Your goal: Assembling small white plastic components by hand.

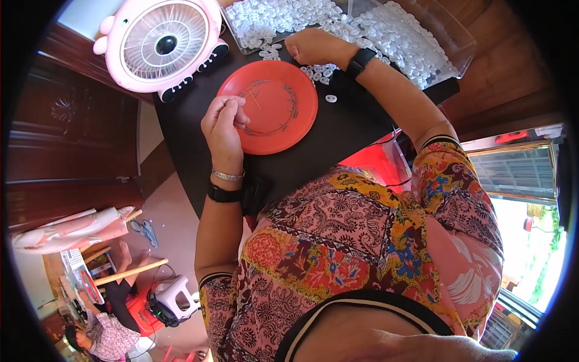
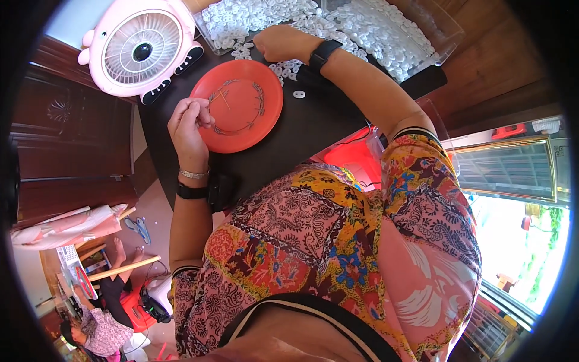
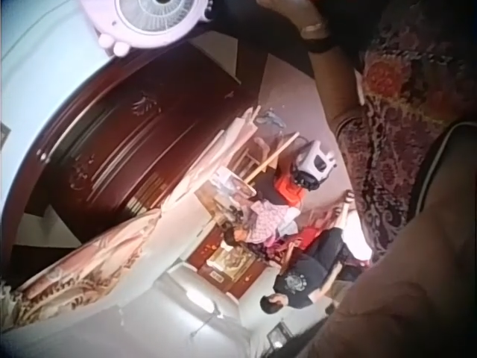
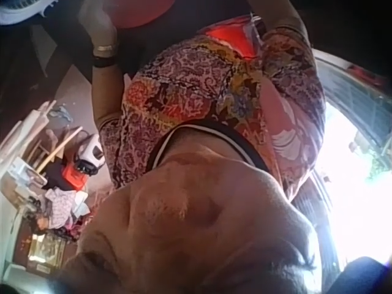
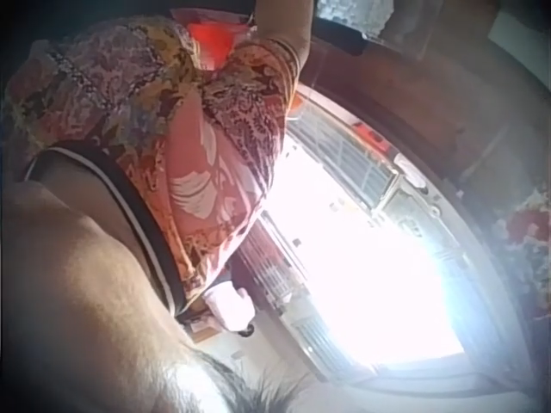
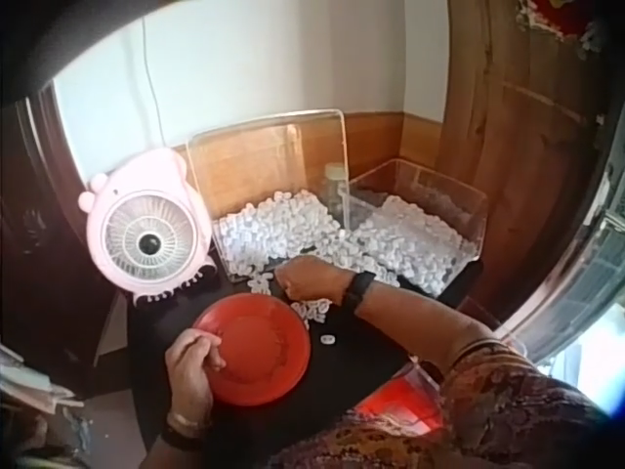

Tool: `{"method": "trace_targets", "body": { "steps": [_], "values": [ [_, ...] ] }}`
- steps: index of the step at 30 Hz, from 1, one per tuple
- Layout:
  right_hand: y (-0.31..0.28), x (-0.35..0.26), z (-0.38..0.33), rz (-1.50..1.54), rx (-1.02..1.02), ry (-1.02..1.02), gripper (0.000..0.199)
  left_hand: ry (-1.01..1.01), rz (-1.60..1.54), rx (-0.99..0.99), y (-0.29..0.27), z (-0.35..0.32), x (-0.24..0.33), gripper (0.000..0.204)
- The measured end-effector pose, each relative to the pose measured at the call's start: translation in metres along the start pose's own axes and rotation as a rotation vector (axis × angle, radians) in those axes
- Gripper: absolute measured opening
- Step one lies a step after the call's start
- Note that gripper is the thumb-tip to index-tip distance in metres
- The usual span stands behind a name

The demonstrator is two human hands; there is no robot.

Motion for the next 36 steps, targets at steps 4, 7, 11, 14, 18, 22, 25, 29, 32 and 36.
{"method": "trace_targets", "body": {
  "steps": [4,7,11,14,18,22,25,29,32,36],
  "values": [
    [0.005,0.007,0.0,-0.019,0.132,-0.002,0.023,-0.005,0.016,-0.009,0.0,0.002,0.002,0.02],
    [-0.011,-0.017,-0.004,0.502,0.101,-0.014,0.02,-0.025,0.009,0.004,-0.001,0.001,0.002,0.021],
    [-0.029,-0.088,-0.014,1.004,-0.06,-0.022,0.018,-0.056,0.039,-0.052,-0.001,-0.001,0.002,0.024],
    [-0.018,-0.119,-0.015,1.197,0.002,-0.184,0.012,-0.107,-0.051,-0.108,0.004,-0.002,0.004,0.027],
    [-0.003,-0.123,-0.014,1.28,0.024,-0.217,0.011,-0.108,-0.257,-0.154,0.001,0.002,-0.002,0.028],
    [-0.005,-0.127,-0.02,1.093,0.08,-0.227,0.012,-0.125,-0.302,-0.11,-0.002,0.002,-0.002,0.025],
    [-0.011,-0.131,-0.025,0.96,0.114,-0.261,0.013,-0.1,-0.24,-0.099,-0.001,0.001,0.002,0.024],
    [-0.007,-0.128,-0.023,0.761,0.198,-0.283,0.012,-0.075,-0.132,-0.075,0.001,0.004,0.0,0.02],
    [-0.013,-0.129,-0.027,0.676,0.177,-0.282,0.013,-0.065,-0.144,-0.063,0.0,0.003,0.0,0.018],
    [-0.015,-0.122,-0.04,0.4,0.182,-0.365,0.011,-0.041,-0.178,-0.026,-0.006,0.003,-0.001,0.016]
  ]
}}
Point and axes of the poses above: each hand's wrist, its own z-axis towards the middle knuckle, its own y-axis out of the palm, x = y × z, the point moved 2 cm from there along z, towards the middle knuckle, and after that the axes turned 5 degrees about -x, right-handed, at the moved point
